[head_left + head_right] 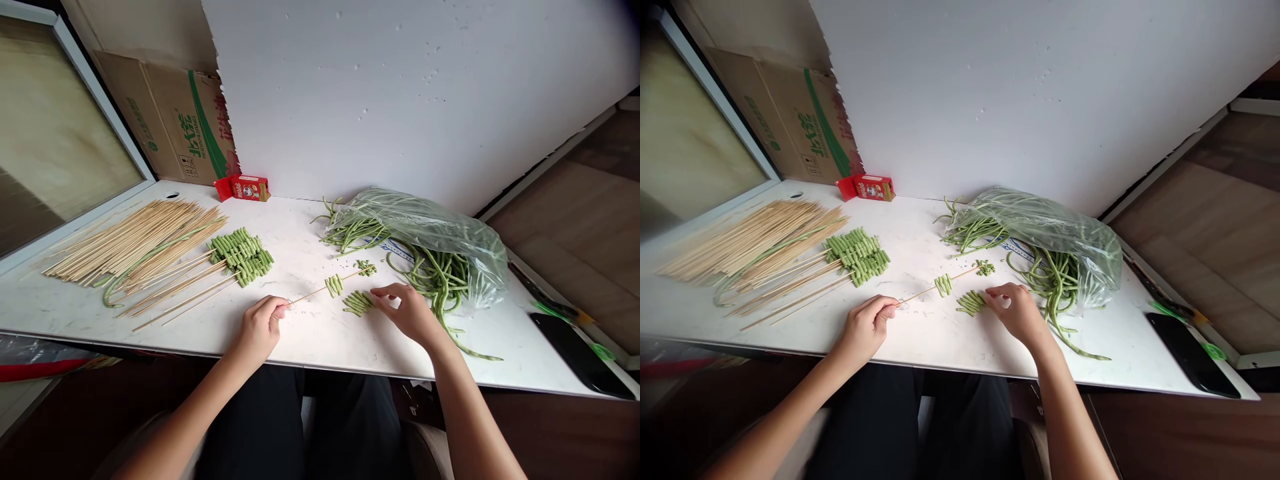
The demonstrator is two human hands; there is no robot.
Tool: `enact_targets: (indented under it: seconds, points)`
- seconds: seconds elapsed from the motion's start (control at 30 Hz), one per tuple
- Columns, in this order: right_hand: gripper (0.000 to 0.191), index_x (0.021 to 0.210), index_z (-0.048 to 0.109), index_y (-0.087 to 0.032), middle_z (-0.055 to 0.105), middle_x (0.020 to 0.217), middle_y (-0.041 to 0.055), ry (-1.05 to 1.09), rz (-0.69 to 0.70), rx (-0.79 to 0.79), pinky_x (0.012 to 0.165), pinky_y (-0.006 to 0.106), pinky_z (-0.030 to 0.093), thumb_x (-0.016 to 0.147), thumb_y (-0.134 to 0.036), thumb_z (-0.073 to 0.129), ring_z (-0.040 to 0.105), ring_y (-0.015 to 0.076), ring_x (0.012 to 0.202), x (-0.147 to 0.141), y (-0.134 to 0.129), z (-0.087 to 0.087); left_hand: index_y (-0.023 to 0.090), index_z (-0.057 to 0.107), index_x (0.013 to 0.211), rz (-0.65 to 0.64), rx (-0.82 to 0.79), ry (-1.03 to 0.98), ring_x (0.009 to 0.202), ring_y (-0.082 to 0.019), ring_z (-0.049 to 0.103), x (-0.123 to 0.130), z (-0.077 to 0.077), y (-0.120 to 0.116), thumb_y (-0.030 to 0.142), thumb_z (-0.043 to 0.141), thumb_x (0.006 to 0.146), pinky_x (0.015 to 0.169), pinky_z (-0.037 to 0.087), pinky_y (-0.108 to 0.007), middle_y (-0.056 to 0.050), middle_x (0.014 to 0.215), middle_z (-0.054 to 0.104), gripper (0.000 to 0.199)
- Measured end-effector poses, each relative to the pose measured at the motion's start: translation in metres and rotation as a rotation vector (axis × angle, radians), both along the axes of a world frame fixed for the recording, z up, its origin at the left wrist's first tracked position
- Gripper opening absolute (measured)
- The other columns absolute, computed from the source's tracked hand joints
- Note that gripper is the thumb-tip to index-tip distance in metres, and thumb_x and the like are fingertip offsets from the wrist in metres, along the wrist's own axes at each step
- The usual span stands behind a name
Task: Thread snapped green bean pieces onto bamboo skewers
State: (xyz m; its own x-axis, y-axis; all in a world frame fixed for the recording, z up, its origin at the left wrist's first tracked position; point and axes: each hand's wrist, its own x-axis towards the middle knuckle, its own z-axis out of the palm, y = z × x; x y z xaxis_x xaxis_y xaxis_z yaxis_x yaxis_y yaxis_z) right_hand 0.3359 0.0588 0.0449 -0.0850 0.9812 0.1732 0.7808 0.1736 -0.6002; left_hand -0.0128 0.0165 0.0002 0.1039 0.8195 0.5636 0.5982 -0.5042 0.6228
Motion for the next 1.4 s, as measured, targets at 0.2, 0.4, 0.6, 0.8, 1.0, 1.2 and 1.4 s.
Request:
enact_targets:
  seconds: [0.2, 0.4, 0.6, 0.8, 1.0, 1.2, 1.4]
  points:
    - [0.02, 0.095, 0.088, -0.027, 0.081, 0.093, 0.0089, -0.032, 0.032, -0.08, 0.076, 0.04, 0.053, 0.082, -0.04, 0.078, 0.071, 0.029, 0.082, 0.004, -0.003, 0.005, 0.019, 0.068, 0.098, -0.006, -0.004, 0.001, 0.073, -0.017, 0.07, 0.0, 0.0, 0.0, 0.011, 0.049, 0.1, 0.07, 0.057, -0.027, -0.003, 0.08, 0.072, 0.022]
    - [0.013, 0.086, 0.086, -0.026, 0.08, 0.087, 0.0078, -0.001, 0.014, -0.088, 0.071, 0.038, 0.053, 0.08, -0.036, 0.079, 0.07, 0.0264, 0.074, -0.001, -0.001, 0.005, 0.02, 0.069, 0.098, 0.0, -0.013, -0.004, 0.073, -0.018, 0.071, 0.0, -0.003, 0.0, 0.011, 0.048, 0.099, 0.07, 0.057, -0.028, -0.003, 0.082, 0.073, 0.022]
    - [0.011, 0.086, 0.086, -0.026, 0.081, 0.086, 0.0075, 0.021, -0.022, -0.06, 0.075, 0.04, 0.054, 0.082, -0.03, 0.076, 0.072, 0.0277, 0.078, 0.0, -0.001, 0.007, 0.021, 0.069, 0.099, 0.001, -0.011, 0.004, 0.074, -0.018, 0.071, 0.0, -0.005, 0.0, 0.012, 0.049, 0.1, 0.072, 0.058, -0.028, -0.004, 0.084, 0.074, 0.022]
    - [0.032, 0.098, 0.086, -0.023, 0.083, 0.095, 0.0102, 0.498, -0.153, -0.109, 0.071, 0.04, 0.057, 0.076, -0.047, 0.09, 0.075, 0.0295, 0.086, 0.004, 0.005, 0.003, 0.02, 0.069, 0.099, -0.001, 0.005, -0.001, 0.072, -0.017, 0.071, 0.001, -0.005, 0.0, 0.013, 0.048, 0.101, 0.071, 0.057, -0.027, -0.003, 0.082, 0.074, 0.022]
    - [0.041, 0.101, 0.087, -0.024, 0.081, 0.094, 0.0059, 1.123, -0.125, -0.269, 0.07, 0.028, 0.06, 0.068, -0.046, 0.099, 0.075, 0.0216, 0.091, -0.006, 0.007, -0.001, 0.02, 0.068, 0.1, -0.021, 0.014, 0.015, 0.073, -0.016, 0.071, 0.001, -0.004, -0.001, 0.011, 0.048, 0.101, 0.071, 0.057, -0.026, -0.003, 0.083, 0.073, 0.022]
    - [0.03, 0.106, 0.085, -0.024, 0.082, 0.116, 0.0068, 1.297, -0.006, -0.408, 0.074, 0.023, 0.063, 0.083, -0.041, 0.091, 0.076, 0.0231, 0.111, -0.016, 0.005, -0.004, 0.019, 0.069, 0.097, -0.03, 0.051, 0.024, 0.074, -0.016, 0.072, 0.001, -0.004, 0.0, 0.006, 0.05, 0.098, 0.071, 0.058, -0.024, -0.003, 0.086, 0.075, 0.023]
    - [0.025, 0.107, 0.085, -0.025, 0.082, 0.118, 0.006, 1.33, 0.018, -0.412, 0.073, 0.024, 0.064, 0.086, -0.038, 0.088, 0.077, 0.0236, 0.11, -0.018, 0.004, -0.003, 0.019, 0.069, 0.098, -0.028, 0.061, 0.038, 0.073, -0.016, 0.072, 0.001, -0.006, 0.0, 0.005, 0.05, 0.097, 0.071, 0.057, -0.024, -0.004, 0.086, 0.075, 0.023]
